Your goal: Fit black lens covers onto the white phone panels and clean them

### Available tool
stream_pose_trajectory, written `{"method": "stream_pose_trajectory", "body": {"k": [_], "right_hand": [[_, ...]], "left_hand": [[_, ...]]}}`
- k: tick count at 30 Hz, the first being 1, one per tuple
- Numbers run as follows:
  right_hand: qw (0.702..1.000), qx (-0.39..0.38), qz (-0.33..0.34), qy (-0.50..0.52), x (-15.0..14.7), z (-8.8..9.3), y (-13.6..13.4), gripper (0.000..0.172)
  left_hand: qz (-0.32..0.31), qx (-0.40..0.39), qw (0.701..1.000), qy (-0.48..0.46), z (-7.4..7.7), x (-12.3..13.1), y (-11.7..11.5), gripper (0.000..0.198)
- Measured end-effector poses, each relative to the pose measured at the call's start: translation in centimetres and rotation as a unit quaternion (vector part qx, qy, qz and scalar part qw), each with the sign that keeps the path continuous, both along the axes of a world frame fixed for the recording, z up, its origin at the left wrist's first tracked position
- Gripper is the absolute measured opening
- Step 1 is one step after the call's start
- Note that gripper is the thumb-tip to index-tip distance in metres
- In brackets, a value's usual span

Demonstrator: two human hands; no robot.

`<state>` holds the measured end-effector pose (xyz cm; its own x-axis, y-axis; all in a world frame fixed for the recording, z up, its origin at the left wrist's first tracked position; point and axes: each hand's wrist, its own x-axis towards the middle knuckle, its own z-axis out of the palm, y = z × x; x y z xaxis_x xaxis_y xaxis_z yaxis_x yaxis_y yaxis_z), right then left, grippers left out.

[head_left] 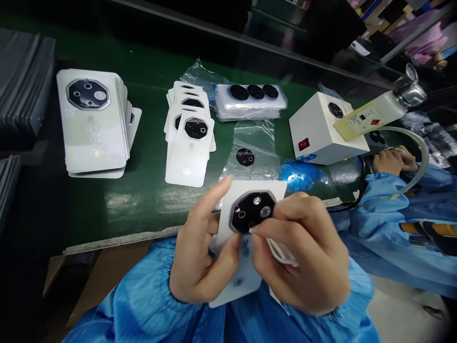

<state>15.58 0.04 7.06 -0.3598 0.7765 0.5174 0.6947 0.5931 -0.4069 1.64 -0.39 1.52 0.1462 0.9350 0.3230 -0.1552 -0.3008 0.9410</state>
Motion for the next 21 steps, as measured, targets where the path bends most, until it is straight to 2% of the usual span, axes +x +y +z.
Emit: {"method": "stream_pose_trajectory", "body": {"k": [2,6,15,19,21], "right_hand": [[0.999,-0.009,0.009,0.038,0.3,0.4,-0.2,0.014],[0.996,-0.012,0.002,0.091,0.6,0.6,-0.7,0.016],[0.995,-0.021,-0.004,0.102,0.4,0.5,-0.8,0.013],[0.996,-0.015,0.019,0.092,0.6,0.4,-0.6,0.016],[0.996,-0.008,0.028,0.086,0.8,0.4,-0.5,0.016]], "left_hand": [[-0.009,-0.026,0.999,-0.044,0.3,0.0,-0.1,0.058],[-0.016,-0.047,0.996,-0.074,0.7,0.0,-0.5,0.056],[-0.010,-0.049,0.996,-0.073,1.1,-0.1,-0.9,0.055],[-0.053,-0.064,0.996,-0.037,1.3,-0.4,-0.8,0.053],[-0.053,-0.068,0.995,-0.057,1.3,-0.3,-0.7,0.052]]}}
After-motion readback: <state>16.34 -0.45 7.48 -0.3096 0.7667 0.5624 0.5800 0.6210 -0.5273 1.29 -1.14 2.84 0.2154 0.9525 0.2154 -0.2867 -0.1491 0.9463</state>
